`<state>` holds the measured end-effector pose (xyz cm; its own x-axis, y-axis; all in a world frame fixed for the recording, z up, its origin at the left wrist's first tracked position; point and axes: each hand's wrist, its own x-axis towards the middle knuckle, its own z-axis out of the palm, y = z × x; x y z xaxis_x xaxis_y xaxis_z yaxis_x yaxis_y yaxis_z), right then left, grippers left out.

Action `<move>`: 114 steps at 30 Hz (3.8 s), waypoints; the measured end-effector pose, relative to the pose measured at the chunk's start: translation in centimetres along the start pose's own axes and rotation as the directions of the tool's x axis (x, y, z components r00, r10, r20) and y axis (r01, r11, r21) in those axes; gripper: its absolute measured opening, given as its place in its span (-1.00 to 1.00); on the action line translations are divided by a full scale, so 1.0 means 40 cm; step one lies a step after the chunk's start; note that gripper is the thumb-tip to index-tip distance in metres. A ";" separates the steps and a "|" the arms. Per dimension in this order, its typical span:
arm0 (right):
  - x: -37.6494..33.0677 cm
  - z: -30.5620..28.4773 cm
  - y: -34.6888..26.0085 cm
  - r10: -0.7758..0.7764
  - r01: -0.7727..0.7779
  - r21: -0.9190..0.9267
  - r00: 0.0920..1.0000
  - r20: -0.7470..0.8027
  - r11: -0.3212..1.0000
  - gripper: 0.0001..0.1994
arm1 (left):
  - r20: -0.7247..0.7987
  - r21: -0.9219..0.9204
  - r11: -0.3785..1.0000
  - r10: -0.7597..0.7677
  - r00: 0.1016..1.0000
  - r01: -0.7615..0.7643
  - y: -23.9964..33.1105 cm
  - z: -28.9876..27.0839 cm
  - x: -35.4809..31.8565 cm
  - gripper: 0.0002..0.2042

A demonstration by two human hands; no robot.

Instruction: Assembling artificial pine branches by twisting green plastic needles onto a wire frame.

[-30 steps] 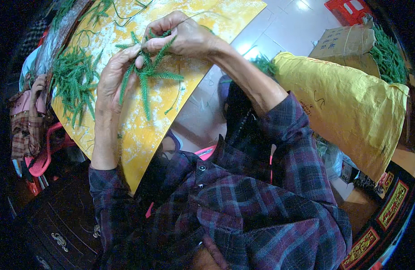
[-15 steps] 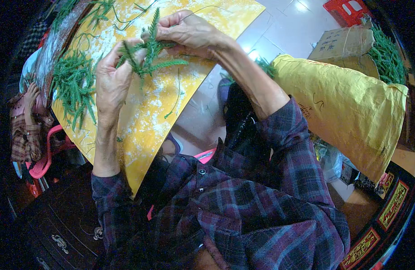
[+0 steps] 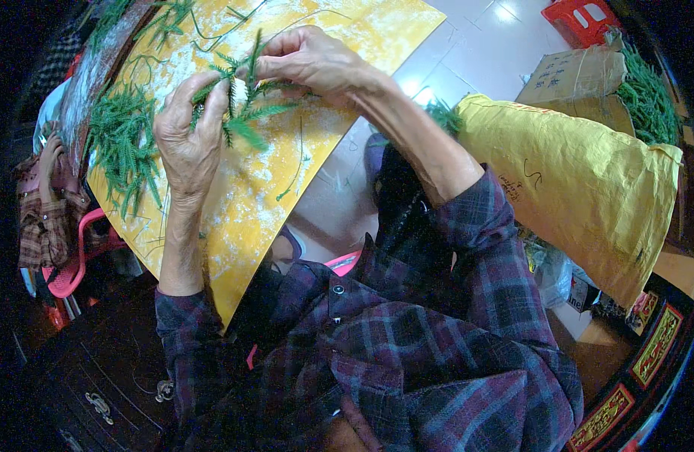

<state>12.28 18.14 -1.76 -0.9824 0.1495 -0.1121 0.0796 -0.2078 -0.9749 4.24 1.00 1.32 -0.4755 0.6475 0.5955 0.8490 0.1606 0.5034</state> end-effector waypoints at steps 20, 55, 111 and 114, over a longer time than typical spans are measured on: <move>0.003 0.019 0.003 -0.474 0.249 -0.535 0.813 -0.337 0.807 -0.85 | 0.077 -0.228 0.916 -0.321 0.944 0.330 -0.022 0.003 -0.018 -0.92; -0.006 0.061 -0.002 -0.848 0.495 -0.782 0.524 -0.079 0.379 -0.80 | -0.020 -0.226 0.957 -0.192 0.981 0.183 -0.005 0.003 -0.026 -0.91; 0.008 0.058 0.016 -0.461 0.364 -0.595 0.887 -0.012 0.717 -0.77 | 0.497 -0.482 0.660 -0.335 0.800 0.576 -0.108 -0.037 -0.018 -0.84; -0.007 0.042 -0.002 -0.452 0.284 -0.724 0.891 -0.043 0.628 -0.77 | 0.459 -0.475 0.689 -0.337 0.822 0.547 -0.090 -0.022 -0.020 -0.84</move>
<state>12.25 16.48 -1.34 -0.9039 0.2687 0.3328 -0.1064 0.6122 -0.7835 1.35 -0.76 -0.43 -0.5718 0.8197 0.0327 0.2156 0.1117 0.9701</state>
